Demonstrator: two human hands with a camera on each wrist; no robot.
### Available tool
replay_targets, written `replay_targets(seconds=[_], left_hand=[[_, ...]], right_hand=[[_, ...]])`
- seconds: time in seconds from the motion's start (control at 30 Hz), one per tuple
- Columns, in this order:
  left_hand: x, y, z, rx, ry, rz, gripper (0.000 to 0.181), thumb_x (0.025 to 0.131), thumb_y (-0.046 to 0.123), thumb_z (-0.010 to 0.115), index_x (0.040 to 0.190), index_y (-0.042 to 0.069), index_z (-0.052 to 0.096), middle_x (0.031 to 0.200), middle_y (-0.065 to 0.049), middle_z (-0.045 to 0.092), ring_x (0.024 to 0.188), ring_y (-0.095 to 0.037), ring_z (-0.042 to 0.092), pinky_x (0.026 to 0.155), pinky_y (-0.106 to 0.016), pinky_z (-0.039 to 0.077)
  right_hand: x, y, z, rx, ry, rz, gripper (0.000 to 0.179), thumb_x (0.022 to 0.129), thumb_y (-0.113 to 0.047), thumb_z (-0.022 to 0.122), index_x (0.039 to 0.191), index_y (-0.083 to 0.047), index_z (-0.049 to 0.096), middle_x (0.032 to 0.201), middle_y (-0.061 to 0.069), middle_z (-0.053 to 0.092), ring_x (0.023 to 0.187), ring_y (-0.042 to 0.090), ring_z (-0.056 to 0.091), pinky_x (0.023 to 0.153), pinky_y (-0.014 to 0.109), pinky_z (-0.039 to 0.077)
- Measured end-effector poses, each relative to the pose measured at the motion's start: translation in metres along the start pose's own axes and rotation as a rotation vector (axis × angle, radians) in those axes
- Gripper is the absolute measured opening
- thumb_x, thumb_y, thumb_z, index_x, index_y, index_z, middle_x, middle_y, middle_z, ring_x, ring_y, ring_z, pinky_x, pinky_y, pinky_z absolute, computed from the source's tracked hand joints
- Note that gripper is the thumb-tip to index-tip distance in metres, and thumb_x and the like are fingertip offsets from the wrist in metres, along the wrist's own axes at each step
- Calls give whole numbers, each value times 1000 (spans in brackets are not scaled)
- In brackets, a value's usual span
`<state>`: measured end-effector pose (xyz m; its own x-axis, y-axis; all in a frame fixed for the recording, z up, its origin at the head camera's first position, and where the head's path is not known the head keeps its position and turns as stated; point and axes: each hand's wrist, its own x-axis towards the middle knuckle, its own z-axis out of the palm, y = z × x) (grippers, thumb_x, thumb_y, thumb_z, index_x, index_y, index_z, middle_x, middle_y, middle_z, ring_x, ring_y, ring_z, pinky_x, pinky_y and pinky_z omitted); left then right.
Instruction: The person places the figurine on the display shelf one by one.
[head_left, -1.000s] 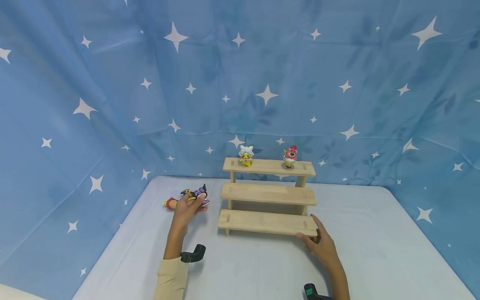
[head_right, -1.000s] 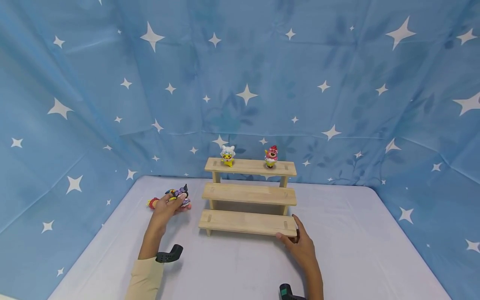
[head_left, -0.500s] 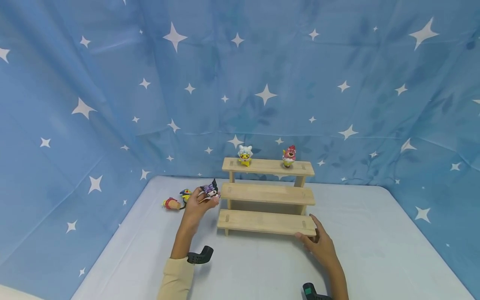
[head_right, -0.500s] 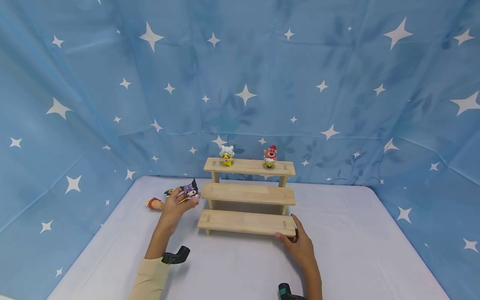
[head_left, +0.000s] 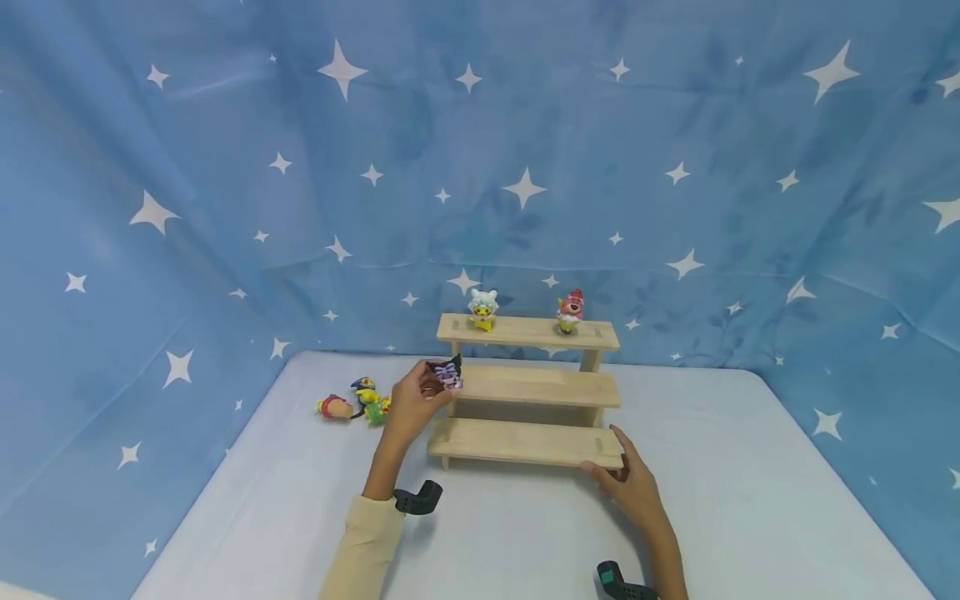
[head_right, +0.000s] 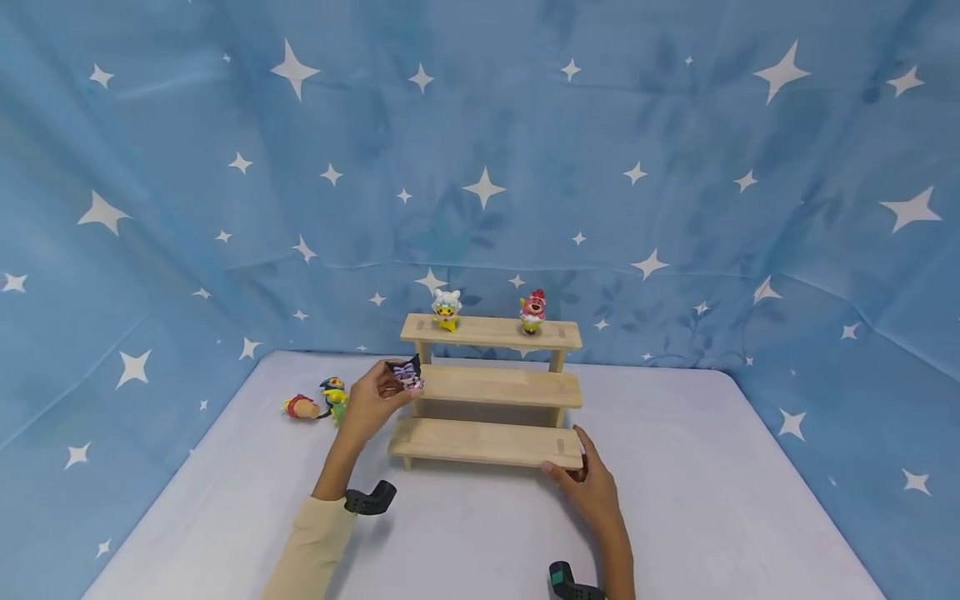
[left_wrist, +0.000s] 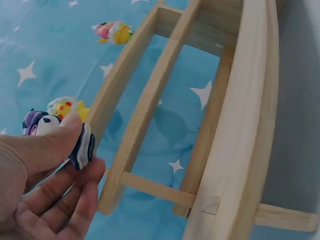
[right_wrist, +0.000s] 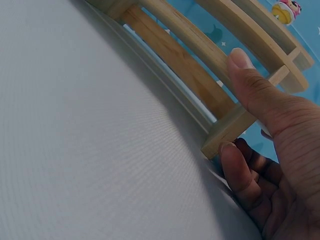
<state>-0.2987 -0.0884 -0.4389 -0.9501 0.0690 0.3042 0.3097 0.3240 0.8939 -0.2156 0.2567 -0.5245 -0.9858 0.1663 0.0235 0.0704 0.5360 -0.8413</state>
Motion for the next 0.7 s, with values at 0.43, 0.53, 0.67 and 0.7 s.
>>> replay_targets(seconds=[0.43,0.53,0.67,0.7], left_hand=[[24,0,22,207,-16,23,44,80,23,82,116,10,61,99,-8,75,86,-19,66,75,-37,53],[27,-3,25,169,-21,22,45,80,24,81,118,10,61,100,-7,75,91,-20,68,81,-39,54],[29,-7,26,128,-44,24,49,81,24,81,122,8,60,105,-8,74,101,-23,68,90,-42,52],[30,-7,25,123,-52,22,50,80,24,81,123,8,59,107,-9,74,102,-23,67,92,-43,51]], right_hand=[[0,1,0,28,-9,3,88,87,-39,73,155,-15,23,99,13,66,65,10,60,56,23,51],[1,0,1,22,-8,2,88,87,-39,73,155,-15,23,99,14,65,66,10,59,57,23,50],[2,-1,0,15,-13,9,88,87,-40,72,156,-14,23,99,14,65,66,10,59,57,23,50],[2,-1,0,11,-13,11,89,87,-40,72,156,-14,22,99,14,65,66,10,59,57,23,50]])
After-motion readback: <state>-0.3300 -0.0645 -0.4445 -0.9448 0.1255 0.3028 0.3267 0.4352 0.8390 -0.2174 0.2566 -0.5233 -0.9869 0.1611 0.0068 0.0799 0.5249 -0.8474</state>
